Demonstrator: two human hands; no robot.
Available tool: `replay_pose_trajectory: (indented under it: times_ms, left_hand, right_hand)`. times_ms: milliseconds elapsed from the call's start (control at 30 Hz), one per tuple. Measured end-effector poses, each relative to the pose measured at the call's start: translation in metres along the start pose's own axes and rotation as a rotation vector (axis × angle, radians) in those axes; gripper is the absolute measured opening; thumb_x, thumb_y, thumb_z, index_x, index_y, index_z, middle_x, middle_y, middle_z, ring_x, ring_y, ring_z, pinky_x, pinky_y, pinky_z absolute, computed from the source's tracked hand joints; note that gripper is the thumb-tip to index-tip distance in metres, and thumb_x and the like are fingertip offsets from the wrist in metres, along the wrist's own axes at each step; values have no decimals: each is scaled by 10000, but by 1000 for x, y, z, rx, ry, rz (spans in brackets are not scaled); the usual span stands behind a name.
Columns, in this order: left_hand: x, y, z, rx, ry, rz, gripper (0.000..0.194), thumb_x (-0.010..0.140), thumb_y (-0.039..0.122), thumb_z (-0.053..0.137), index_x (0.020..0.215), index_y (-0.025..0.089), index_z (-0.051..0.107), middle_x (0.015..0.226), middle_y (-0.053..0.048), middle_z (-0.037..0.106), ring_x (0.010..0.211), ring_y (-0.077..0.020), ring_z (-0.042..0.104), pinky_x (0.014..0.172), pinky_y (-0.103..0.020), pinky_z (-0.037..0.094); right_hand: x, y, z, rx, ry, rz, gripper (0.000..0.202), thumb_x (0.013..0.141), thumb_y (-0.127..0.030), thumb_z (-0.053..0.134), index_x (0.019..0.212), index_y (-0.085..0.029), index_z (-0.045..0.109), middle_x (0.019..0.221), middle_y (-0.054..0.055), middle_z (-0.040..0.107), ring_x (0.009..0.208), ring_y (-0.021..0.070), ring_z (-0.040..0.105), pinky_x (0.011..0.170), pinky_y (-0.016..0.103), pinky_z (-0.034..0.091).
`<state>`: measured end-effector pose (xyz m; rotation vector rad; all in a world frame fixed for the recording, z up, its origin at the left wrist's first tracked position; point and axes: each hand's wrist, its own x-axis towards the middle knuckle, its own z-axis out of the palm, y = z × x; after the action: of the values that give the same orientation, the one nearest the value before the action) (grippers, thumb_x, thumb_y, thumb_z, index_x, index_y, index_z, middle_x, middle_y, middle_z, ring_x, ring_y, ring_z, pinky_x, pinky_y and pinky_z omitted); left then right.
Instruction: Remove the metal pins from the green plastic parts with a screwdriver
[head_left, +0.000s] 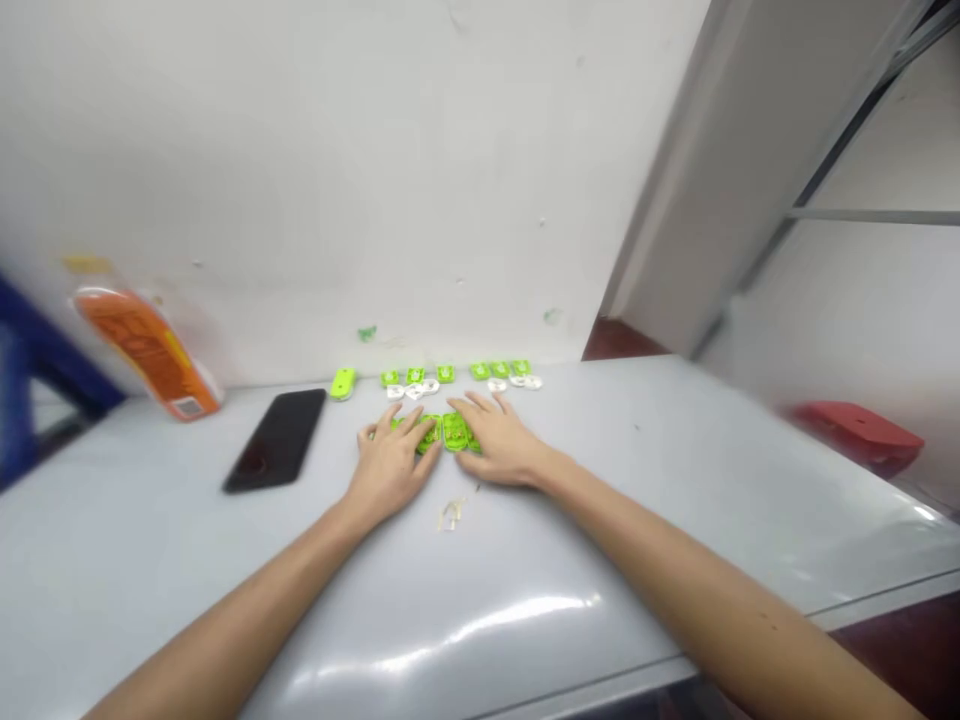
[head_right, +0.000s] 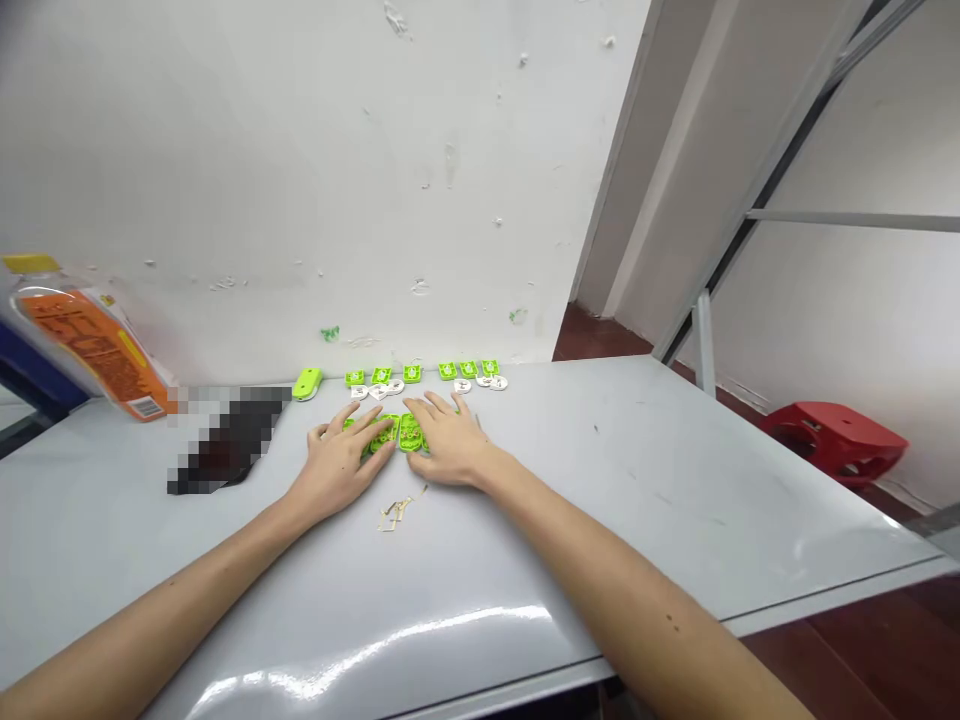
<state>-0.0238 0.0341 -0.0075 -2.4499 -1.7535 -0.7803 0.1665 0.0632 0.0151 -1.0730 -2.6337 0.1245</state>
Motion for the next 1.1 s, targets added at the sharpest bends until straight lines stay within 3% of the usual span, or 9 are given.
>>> replay_pose_trajectory:
  times_ms: [133,267,367,433,500,567,733,800,1100]
  left_hand:
    - [-1,0,1,18,-6,10,363,868,412,396,1139,256,580,1313,-91,498,1285,-350,267,933,-556,239]
    - [-1,6,-6,-54,94,-1,350,868,375,423,1156,232,562,1343,-90,464,1292,-330,260,975,-546,215]
    - [-3,15,-18,-341,144,-57,381,872,373,423,1214,229,511,1318,-87,483,1218,-277,395,967,-451,313]
    - [-6,20,-25,-653,26,-155,471,855,412,449,1291,235,424,1193,-98,568,984,-226,577,800,-353,452]
    - [-9,24,-30,-884,-126,-241,575,825,432,497,1344,237,344,936,-64,649,672,-161,614,608,-282,468]
    - [-11,26,-33,-1010,-208,-297,607,796,423,546,1337,230,349,769,-19,647,498,-111,546,514,-247,429]
    - [-9,19,-32,-1172,-99,-422,616,756,429,600,1290,214,381,953,-92,669,657,-163,639,467,-209,394]
    - [-9,15,-31,-1173,-62,-453,622,751,433,605,1287,214,377,982,-106,669,689,-182,656,452,-202,383]
    - [-12,19,-32,-1138,-71,-421,581,749,434,607,1255,217,420,972,-102,677,667,-180,658,459,-217,406]
  right_hand:
    - [3,2,0,17,4,-15,643,813,-372,468,1374,-127,273,1332,149,435,1290,280,276,1063,511,116]
    - [0,0,-6,46,138,-26,641,765,-410,554,1310,-135,360,1223,157,502,1188,284,388,1037,512,185]
    - [-5,-8,-14,128,251,-93,626,751,-390,595,1290,-173,364,1241,140,487,1169,272,405,1000,464,281]
    - [-9,-15,-19,184,279,-153,627,743,-376,619,1282,-186,362,1246,131,484,1173,259,404,977,426,327]
    - [-13,-23,-23,209,251,-195,614,739,-359,635,1267,-183,374,1245,122,487,1186,246,393,962,391,353]
    - [-17,-28,-27,210,215,-213,605,740,-340,645,1259,-169,384,1260,118,478,1206,240,374,976,374,342]
    - [-28,-27,-31,219,46,-34,191,818,-310,560,971,-197,571,985,56,579,859,176,553,754,320,447]
    - [-32,-24,-30,248,-69,1,177,799,-339,583,921,-211,597,887,29,579,772,159,549,679,297,447]
    - [-33,-21,-21,348,-201,-19,100,808,-286,564,847,-214,621,861,10,595,810,153,543,700,281,436]
